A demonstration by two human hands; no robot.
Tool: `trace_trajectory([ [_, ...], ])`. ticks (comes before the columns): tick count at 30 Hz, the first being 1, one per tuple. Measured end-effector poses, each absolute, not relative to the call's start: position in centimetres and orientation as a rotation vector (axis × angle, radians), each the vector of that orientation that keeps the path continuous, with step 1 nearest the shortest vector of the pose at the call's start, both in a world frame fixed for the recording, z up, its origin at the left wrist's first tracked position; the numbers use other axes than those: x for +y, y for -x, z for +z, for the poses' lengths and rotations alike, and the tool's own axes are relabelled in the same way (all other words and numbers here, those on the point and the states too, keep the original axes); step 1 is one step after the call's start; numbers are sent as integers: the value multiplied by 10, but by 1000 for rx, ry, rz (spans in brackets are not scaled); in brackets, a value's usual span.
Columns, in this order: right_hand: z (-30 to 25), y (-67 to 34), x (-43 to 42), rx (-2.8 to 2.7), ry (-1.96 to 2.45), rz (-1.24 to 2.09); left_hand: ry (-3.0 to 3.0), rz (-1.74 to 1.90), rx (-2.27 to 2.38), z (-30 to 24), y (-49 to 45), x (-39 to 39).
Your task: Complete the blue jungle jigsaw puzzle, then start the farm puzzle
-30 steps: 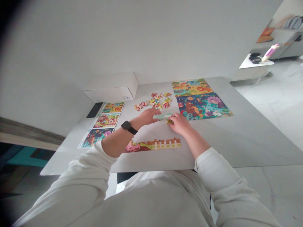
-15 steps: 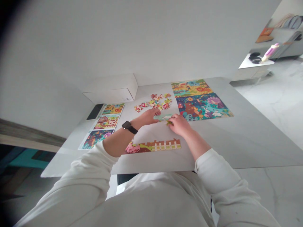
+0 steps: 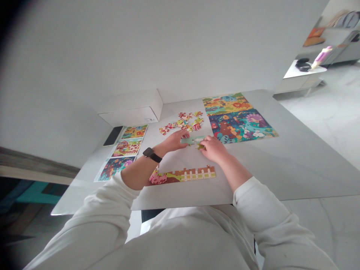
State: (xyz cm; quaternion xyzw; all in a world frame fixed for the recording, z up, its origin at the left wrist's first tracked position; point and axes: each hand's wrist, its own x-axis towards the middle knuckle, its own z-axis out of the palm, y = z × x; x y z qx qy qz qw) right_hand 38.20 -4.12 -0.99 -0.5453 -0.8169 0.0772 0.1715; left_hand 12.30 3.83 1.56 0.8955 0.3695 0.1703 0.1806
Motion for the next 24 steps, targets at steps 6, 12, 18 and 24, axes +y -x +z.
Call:
trace_trajectory([
  [6, -5, -381, -43, -2332, 1586, 243, -2564, 496, 1016, 7, -129, 45],
  [12, -3, -380, -43, -2331, 1592, 258, -2709, 412, 871, 8, -130, 48],
  [18, -4, -380, -43, -2332, 1586, 240, -2750, 377, 852, 9, -128, 44],
  [24, -4, -379, -42, -2344, 1597, 236, -2829, 305, 846, 14, -130, 39],
])
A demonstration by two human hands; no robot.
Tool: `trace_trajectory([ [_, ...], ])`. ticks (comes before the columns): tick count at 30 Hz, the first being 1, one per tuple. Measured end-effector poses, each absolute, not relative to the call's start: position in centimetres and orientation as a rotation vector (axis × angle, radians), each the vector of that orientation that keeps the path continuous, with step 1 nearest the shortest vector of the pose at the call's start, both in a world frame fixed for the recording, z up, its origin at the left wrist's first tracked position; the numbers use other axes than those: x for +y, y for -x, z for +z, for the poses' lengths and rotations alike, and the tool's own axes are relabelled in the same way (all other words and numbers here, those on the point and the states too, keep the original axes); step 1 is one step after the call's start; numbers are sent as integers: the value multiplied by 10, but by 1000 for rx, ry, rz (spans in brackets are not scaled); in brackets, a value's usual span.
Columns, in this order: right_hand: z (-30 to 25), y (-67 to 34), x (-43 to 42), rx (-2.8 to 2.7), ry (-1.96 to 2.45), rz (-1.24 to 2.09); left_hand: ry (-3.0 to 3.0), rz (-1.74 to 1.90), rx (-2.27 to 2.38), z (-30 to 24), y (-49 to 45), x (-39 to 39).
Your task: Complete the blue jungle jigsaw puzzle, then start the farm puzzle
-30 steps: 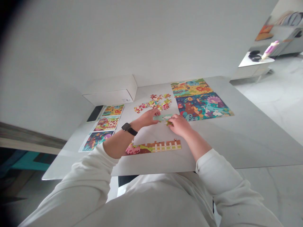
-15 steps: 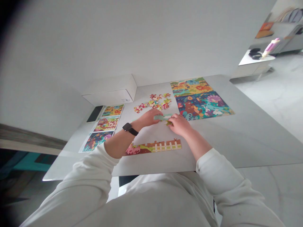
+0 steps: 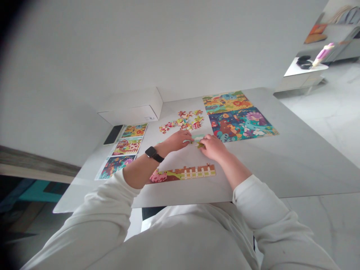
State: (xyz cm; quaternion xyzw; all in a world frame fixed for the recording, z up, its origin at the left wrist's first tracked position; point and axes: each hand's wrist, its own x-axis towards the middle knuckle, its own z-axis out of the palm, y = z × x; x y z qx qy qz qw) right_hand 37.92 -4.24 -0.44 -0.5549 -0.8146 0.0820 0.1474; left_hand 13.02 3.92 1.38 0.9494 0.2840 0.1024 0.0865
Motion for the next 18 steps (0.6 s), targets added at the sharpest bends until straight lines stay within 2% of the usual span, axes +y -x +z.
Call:
trace_trajectory([
  [10, -4, -382, -44, -2350, 1602, 218, -2740, 370, 851, 18, -121, 40],
  [15, -8, -384, -43, -2335, 1561, 232, -2544, 642, 1250, 36, -52, 49],
  [18, -10, -386, -41, -2326, 1550, 238, -2450, 646, 1390, 35, -5, 40],
])
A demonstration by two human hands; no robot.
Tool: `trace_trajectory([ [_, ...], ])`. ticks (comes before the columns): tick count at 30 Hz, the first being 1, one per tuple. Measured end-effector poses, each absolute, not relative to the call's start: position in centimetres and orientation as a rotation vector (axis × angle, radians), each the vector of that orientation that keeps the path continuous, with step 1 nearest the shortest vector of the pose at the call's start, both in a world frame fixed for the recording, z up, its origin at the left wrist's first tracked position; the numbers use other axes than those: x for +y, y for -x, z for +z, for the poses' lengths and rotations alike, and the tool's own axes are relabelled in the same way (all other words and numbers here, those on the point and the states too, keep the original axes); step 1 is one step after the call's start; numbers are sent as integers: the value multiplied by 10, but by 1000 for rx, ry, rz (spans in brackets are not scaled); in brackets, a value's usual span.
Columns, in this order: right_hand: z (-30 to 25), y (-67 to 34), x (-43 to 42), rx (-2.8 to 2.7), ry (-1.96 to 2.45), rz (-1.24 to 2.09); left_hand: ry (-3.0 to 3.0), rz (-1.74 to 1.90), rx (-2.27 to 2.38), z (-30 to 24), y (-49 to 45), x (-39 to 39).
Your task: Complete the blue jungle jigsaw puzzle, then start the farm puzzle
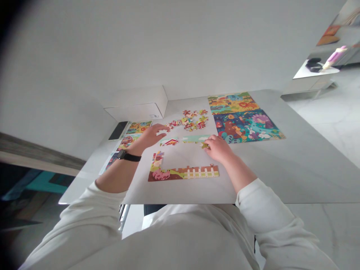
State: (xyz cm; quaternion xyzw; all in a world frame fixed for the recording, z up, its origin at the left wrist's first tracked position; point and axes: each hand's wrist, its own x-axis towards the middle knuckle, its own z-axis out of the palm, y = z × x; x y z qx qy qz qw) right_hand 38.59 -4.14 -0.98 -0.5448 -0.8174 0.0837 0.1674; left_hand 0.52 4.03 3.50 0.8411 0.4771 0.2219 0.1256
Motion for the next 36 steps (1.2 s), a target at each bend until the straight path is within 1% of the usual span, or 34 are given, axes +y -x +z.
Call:
trace_trajectory([
  [4, -11, -389, -40, -2319, 1539, 241, -2445, 600, 1406, 16, 21, 14],
  [9, -12, -392, -39, -2294, 1528, 228, -2565, 535, 1365, 0, 4, 0],
  [15, -13, -394, -39, -2237, 1547, 238, -2659, 462, 1296, -2, -11, 9],
  [22, -6, -398, -40, -2239, 1600, 263, -2621, 508, 1319, -9, 4, 14],
  [31, -8, -403, -37, -2253, 1538, 269, -2570, 531, 1318, -3, 9, 7],
  [36, -9, -405, -36, -2254, 1489, 296, -2505, 613, 1354, -3, 9, 4],
])
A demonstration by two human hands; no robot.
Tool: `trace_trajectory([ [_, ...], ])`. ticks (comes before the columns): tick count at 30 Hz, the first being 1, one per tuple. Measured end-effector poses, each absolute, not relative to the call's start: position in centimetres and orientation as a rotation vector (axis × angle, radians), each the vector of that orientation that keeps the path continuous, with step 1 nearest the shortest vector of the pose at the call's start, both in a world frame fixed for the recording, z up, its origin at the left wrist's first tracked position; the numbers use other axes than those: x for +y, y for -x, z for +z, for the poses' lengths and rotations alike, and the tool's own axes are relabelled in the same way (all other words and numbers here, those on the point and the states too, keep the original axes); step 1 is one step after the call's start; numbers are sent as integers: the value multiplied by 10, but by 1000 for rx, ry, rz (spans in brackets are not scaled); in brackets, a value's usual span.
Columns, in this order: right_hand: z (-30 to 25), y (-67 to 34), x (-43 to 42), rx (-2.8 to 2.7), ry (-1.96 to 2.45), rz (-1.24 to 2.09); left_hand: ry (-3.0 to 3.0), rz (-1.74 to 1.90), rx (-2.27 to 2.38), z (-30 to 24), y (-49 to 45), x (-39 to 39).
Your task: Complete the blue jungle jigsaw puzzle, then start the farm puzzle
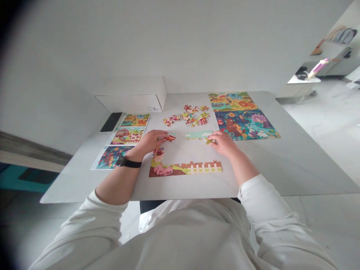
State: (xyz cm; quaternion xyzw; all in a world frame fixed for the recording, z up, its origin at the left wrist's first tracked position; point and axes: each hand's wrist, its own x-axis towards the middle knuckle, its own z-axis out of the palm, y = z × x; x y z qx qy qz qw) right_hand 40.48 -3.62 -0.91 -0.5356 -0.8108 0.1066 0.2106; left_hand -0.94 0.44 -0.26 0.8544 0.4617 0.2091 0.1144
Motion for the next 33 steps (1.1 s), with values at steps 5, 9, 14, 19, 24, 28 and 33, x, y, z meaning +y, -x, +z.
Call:
trace_trajectory([
  [5, -12, -404, -37, -2246, 1541, 259, -2387, 713, 1459, -1, 22, 3],
  [9, -12, -402, -39, -2251, 1569, 249, -2358, 711, 1487, -1, 27, 2],
  [14, -11, -399, -40, -2249, 1567, 244, -2434, 669, 1397, -7, 21, 6],
  [19, -13, -398, -40, -2235, 1551, 240, -2483, 636, 1331, -11, 18, 12],
  [24, -14, -399, -40, -2228, 1554, 245, -2495, 640, 1337, -10, 19, 12],
  [28, -13, -399, -41, -2232, 1543, 237, -2504, 635, 1352, -10, 19, 9],
  [33, -11, -398, -42, -2227, 1529, 227, -2490, 664, 1381, -9, 16, 7],
])
